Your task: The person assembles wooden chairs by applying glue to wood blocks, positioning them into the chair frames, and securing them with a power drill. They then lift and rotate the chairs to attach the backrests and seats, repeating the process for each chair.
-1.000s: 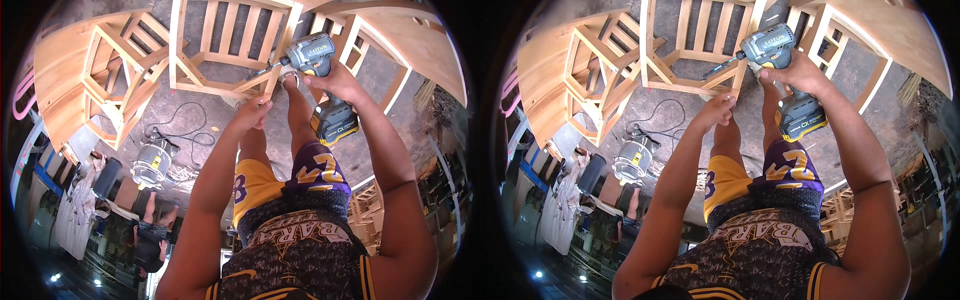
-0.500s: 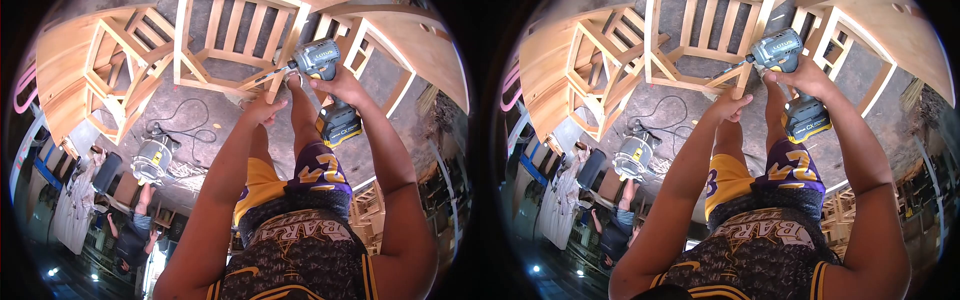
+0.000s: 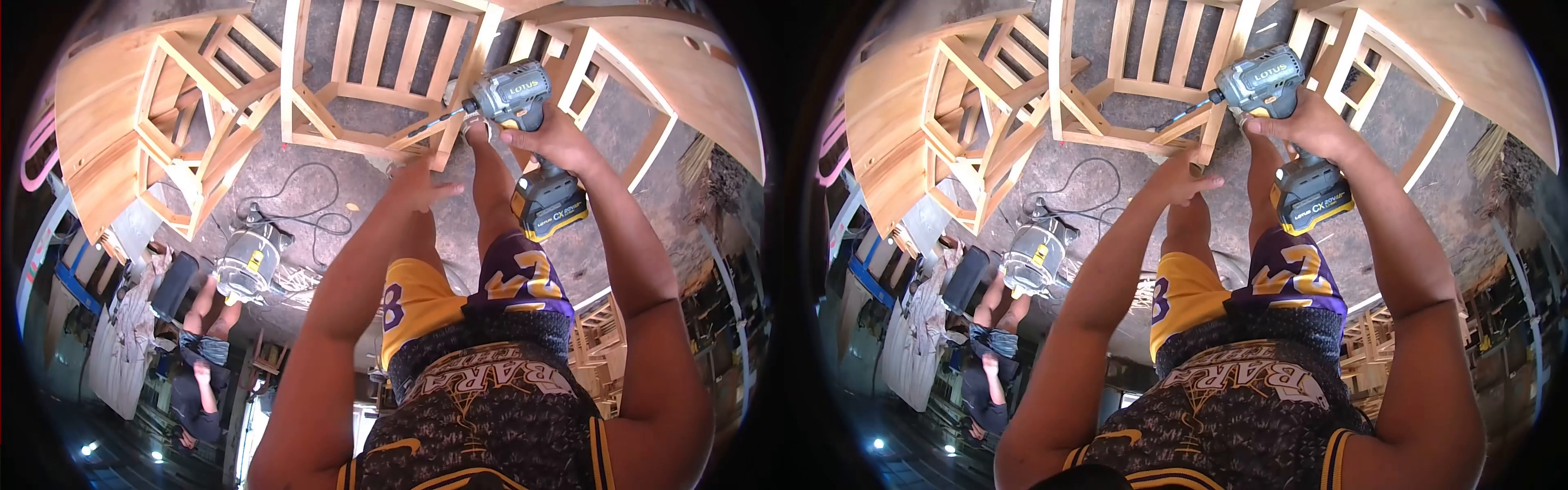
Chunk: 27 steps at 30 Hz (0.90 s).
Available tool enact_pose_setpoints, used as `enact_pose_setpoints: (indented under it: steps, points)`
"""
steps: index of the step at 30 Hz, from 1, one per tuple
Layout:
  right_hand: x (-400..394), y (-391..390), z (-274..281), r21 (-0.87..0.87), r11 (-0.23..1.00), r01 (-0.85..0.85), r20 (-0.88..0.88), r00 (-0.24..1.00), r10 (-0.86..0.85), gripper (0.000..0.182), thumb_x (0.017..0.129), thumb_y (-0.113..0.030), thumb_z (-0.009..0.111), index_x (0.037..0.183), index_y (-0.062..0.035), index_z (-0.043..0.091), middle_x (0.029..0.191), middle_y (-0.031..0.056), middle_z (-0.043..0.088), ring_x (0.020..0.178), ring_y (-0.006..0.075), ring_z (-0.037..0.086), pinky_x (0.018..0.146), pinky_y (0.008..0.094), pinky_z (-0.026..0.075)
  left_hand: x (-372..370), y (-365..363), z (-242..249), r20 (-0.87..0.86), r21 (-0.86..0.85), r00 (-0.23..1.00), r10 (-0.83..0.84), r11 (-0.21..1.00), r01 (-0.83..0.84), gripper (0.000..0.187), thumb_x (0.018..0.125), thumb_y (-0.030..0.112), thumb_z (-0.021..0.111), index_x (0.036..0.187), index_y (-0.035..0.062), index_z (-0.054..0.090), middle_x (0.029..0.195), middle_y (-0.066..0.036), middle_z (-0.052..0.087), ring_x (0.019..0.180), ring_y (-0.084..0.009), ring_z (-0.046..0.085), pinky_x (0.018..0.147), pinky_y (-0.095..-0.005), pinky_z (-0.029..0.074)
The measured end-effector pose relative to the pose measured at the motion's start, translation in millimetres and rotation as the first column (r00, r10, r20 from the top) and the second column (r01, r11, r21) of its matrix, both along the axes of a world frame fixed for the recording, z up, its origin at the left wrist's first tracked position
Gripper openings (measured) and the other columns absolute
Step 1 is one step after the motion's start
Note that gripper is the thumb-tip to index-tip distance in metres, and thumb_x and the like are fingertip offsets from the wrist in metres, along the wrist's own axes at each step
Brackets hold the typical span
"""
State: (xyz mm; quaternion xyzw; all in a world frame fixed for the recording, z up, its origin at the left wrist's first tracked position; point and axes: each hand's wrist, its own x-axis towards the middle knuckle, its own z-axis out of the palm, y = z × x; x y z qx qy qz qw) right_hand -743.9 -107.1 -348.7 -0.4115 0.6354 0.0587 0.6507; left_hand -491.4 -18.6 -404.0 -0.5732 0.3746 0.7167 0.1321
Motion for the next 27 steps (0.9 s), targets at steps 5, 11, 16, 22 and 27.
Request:
enact_pose_setpoints:
  steps: [5, 11, 16, 22, 27]
  points:
    - [-3, 5, -9, 0.008, 1.000, 0.022, 0.029, 0.999, -0.022, 0.068, 0.071, -0.048, 0.080, 0.108, 0.0034, 0.054, 0.077, 0.0065, 0.062, 0.057, 0.0118, 0.058, 0.053, 0.0267, 0.049, 21, 11, -33, 0.276, -0.347, 0.836, -0.475, 0.762, 0.547, 0.095, 0.066, 0.051, 0.079, 0.137, 0.0040, 0.038, 0.113, -0.021, 0.061, 0.101, -0.0291, 0.064, 0.085, -0.0384, 0.052]
    - [-3, 11, -9, -0.049, 0.997, 0.062, -0.009, 0.998, -0.062, 0.065, 0.071, -0.046, 0.080, 0.106, 0.0035, 0.055, 0.073, 0.0053, 0.060, 0.054, 0.0115, 0.057, 0.050, 0.0267, 0.047, 23, -9, -19, 0.423, -0.053, 0.585, -0.692, 0.625, 0.779, 0.088, 0.066, 0.047, 0.080, 0.133, 0.0030, 0.044, 0.114, -0.014, 0.064, 0.103, -0.0292, 0.063, 0.087, -0.0387, 0.051]
    - [-3, 8, -6, -0.040, 0.995, 0.093, -0.027, 0.995, -0.094, 0.062, 0.071, -0.042, 0.081, 0.104, 0.0036, 0.055, 0.072, 0.0051, 0.059, 0.057, 0.0121, 0.057, 0.052, 0.0277, 0.047, 35, -7, -13, 0.200, -0.079, 0.639, -0.743, 0.638, 0.766, 0.088, 0.078, 0.052, 0.067, 0.145, 0.0096, 0.030, 0.107, -0.019, 0.065, 0.101, -0.0319, 0.064, 0.087, -0.0426, 0.050]
    - [0, 6, -11, -0.063, 0.995, 0.074, -0.051, 0.996, -0.077, 0.052, 0.074, -0.036, 0.080, 0.101, 0.0015, 0.056, 0.073, 0.0039, 0.059, 0.059, 0.0115, 0.056, 0.052, 0.0274, 0.047, 41, 5, 1, 0.314, -0.166, 0.740, -0.595, 0.733, 0.660, 0.081, 0.079, 0.041, 0.068, 0.145, 0.0166, 0.029, 0.105, -0.019, 0.065, 0.098, -0.0333, 0.063, 0.083, -0.0443, 0.051]
    - [10, 4, -2, -0.051, 0.995, 0.090, -0.033, 0.995, -0.092, 0.049, 0.074, -0.034, 0.081, 0.099, 0.0002, 0.055, 0.071, 0.0033, 0.058, 0.055, 0.0102, 0.054, 0.050, 0.0264, 0.046, 66, 53, -17, 0.334, -0.391, 0.761, -0.555, 0.653, 0.648, 0.094, 0.081, 0.047, 0.063, 0.150, 0.0171, 0.006, 0.101, -0.018, 0.067, 0.091, -0.0359, 0.065, 0.081, -0.0456, 0.050]
